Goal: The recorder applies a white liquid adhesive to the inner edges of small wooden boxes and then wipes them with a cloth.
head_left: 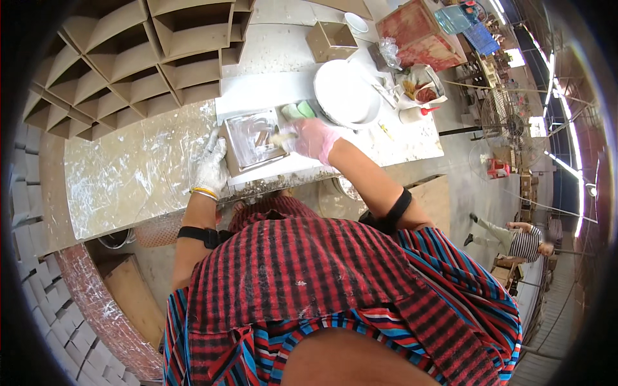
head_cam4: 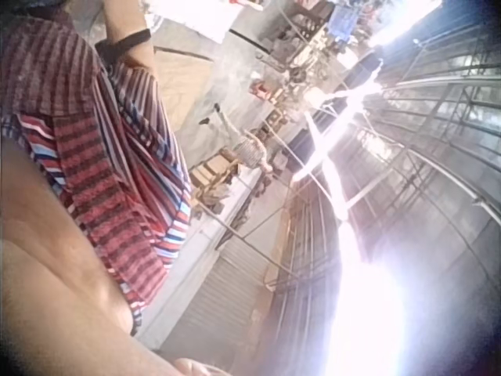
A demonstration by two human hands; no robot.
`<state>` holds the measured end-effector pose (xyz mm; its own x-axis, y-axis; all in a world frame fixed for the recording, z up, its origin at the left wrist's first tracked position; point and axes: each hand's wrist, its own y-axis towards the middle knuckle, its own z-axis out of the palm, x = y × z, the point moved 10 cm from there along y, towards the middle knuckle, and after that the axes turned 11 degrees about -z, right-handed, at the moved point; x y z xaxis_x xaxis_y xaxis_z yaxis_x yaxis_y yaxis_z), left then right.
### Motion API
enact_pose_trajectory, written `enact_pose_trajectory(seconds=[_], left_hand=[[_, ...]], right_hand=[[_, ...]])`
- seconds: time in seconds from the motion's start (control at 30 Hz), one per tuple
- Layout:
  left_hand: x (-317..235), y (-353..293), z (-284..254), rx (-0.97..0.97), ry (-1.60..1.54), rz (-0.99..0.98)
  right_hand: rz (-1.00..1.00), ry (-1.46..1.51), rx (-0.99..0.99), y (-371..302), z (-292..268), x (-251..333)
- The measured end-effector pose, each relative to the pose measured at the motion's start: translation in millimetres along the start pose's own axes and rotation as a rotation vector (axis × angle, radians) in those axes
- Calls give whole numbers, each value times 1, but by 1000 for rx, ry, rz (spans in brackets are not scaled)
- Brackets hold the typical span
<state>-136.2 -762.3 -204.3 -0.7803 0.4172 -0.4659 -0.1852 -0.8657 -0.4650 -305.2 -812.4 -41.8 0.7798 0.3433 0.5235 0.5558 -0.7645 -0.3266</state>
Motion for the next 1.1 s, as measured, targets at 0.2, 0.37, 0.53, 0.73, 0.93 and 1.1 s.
enact_pose_trajectory(seconds=[0.2, 0.37, 0.53, 0.73, 0.93, 1.1], left_hand=[[-3, -8, 8, -5, -19, -3], [-2, -5, 4, 2, 8, 10], [1, -6, 2, -41, -23, -23], [-1, -12, 9, -60, -1, -43], [-1, -11, 7, -52, 3, -34], [-4, -16, 12, -62, 26, -34]], right_hand=[[-133, -358, -154, 35, -19, 35], [17, -536, -123, 54, -7, 24], [-24, -454, -116, 58, -2, 44], [-208, -477, -87, 62, 13, 58], [-203, -771, -24, 54, 4, 37], [-244, -655, 160, 31, 7, 49]])
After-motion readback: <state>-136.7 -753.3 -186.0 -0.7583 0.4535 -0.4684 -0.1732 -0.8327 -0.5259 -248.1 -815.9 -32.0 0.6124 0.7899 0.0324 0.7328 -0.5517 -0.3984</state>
